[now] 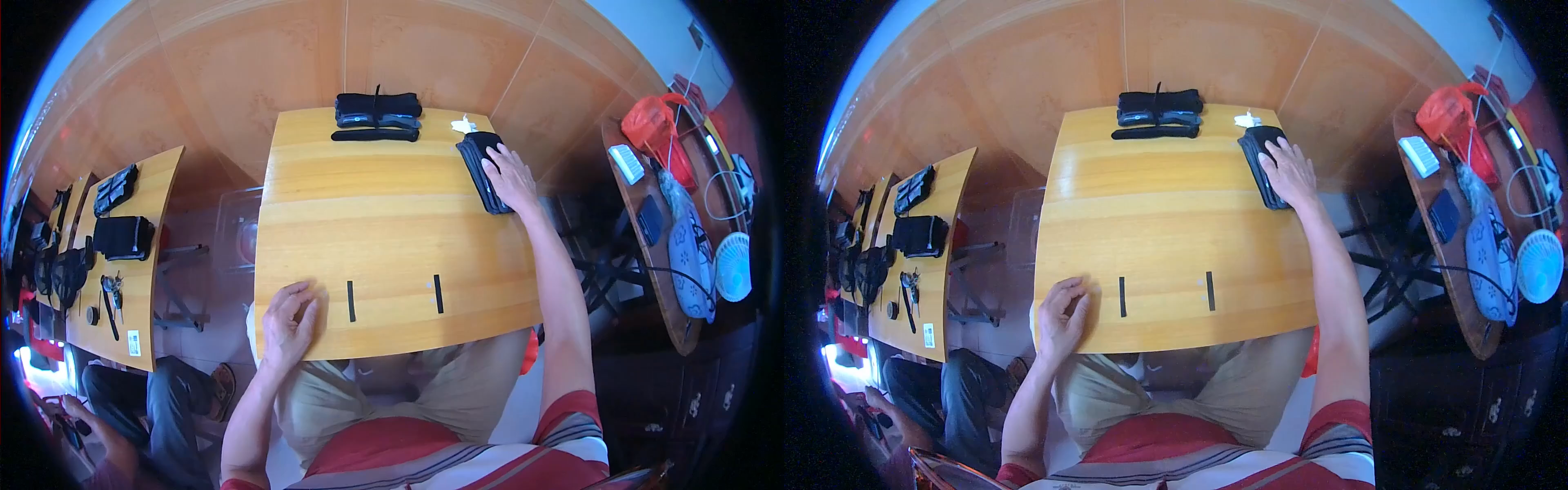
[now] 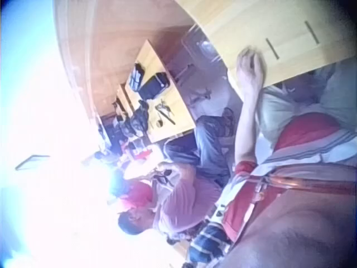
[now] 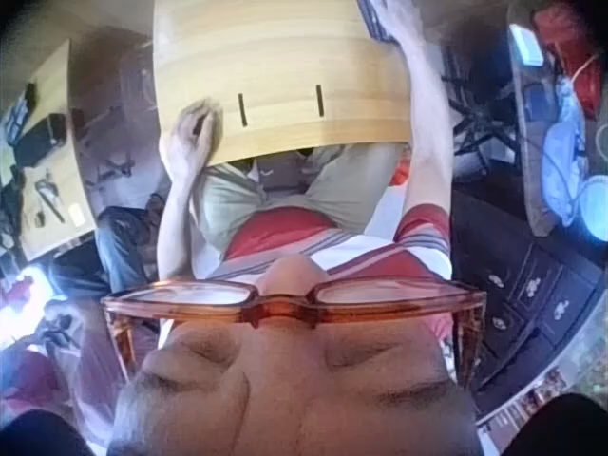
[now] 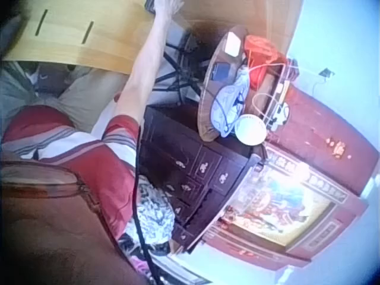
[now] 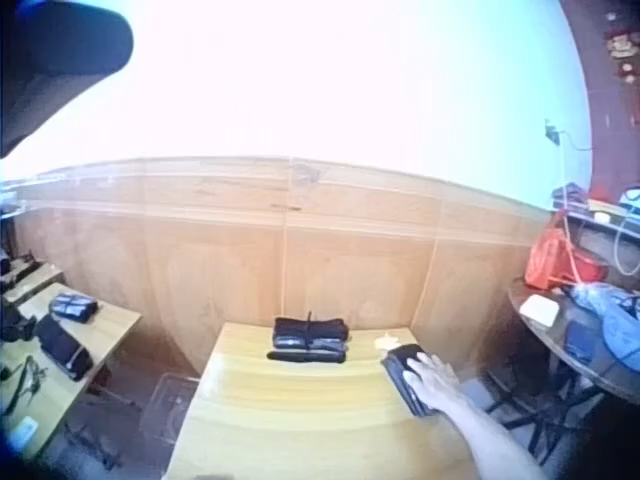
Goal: Inspecting and assembling black rubber or plastic straps at a manufacturing workbench.
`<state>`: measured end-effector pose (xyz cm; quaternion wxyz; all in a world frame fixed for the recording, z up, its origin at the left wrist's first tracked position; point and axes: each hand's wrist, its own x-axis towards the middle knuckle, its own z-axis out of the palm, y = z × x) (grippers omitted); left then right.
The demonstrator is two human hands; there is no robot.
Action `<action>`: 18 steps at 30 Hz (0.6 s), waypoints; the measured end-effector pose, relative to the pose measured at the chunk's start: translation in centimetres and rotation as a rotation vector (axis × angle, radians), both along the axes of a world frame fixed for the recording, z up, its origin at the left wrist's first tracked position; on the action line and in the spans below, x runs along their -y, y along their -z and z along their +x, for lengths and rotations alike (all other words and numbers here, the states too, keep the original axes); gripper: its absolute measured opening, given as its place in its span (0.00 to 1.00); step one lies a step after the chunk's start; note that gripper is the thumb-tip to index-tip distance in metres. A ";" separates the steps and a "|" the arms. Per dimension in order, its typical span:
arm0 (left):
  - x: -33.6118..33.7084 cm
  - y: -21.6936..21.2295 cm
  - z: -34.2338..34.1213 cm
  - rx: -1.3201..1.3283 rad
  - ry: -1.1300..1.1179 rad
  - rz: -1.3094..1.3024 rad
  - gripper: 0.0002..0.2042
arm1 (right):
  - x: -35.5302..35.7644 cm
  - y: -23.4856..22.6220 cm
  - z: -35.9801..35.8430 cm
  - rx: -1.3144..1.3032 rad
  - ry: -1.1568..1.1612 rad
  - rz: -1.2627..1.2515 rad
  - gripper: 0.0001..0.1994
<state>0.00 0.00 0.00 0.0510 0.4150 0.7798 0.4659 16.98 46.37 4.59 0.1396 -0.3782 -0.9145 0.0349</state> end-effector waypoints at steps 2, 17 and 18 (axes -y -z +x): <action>-0.5 0.3 0.1 0.033 -0.008 0.008 0.08 | 0.5 -1.3 -0.3 0.024 0.047 0.140 0.27; -0.4 -0.7 -0.6 0.060 0.008 -0.028 0.09 | 2.7 2.6 -15.3 -0.150 -0.334 0.158 0.19; -0.3 -0.7 -0.7 0.049 0.009 -0.034 0.09 | 2.5 2.8 -16.1 -0.145 -0.341 0.151 0.19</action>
